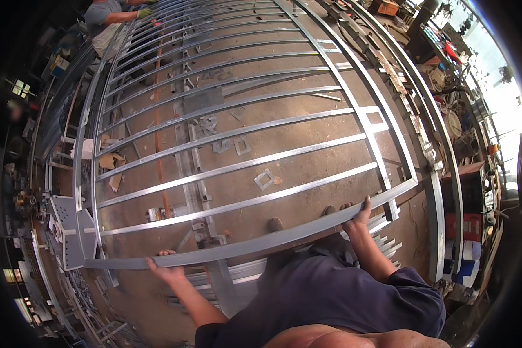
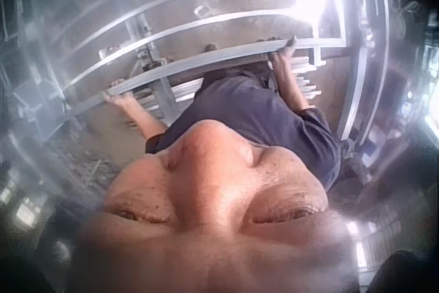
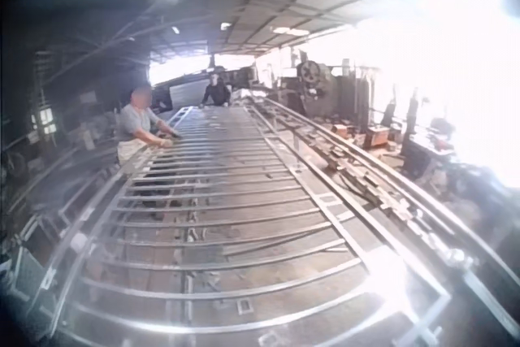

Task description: The person welds metal bars onto a large metal frame using a handheld welding gun. They repeatedly position bars, weld joints, and adjust the frame. The person also moves the completed frame on the floor.

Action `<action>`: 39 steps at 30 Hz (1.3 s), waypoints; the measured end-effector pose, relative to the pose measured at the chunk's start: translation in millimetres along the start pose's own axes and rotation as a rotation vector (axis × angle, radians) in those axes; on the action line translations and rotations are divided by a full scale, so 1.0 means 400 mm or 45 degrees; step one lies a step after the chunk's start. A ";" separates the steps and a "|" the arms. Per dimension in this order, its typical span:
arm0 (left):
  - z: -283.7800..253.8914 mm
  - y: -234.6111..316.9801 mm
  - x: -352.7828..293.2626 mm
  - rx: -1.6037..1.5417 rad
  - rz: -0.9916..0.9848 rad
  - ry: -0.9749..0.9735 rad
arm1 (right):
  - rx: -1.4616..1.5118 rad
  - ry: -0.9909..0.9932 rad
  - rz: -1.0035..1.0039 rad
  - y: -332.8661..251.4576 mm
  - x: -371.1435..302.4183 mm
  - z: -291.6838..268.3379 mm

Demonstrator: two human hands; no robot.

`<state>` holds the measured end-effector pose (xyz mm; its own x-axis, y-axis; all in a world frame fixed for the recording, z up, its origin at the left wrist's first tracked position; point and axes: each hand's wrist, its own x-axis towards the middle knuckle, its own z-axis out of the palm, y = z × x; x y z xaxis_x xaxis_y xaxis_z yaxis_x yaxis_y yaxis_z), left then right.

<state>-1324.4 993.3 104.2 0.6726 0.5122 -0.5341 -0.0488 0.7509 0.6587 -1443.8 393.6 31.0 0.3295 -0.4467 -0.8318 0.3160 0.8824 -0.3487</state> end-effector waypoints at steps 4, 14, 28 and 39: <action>-0.060 -0.011 0.051 -0.030 -0.031 -0.087 | -0.028 -0.007 -0.066 0.015 0.047 -0.033; -0.035 -0.019 0.009 -0.090 0.035 -0.218 | -0.049 0.113 -0.106 0.007 -0.001 0.028; 0.102 0.113 -0.113 -0.305 0.283 -0.925 | -0.052 0.085 -0.039 -0.039 -0.029 0.029; 0.422 0.248 -0.264 -0.740 0.283 -1.599 | -0.071 0.086 -0.002 -0.084 -0.150 0.122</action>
<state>-1275.7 943.3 315.7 0.7986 0.1636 0.5792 -0.3274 0.9256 0.1899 -1430.6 383.3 113.8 0.2675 -0.4390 -0.8578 0.2659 0.8893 -0.3722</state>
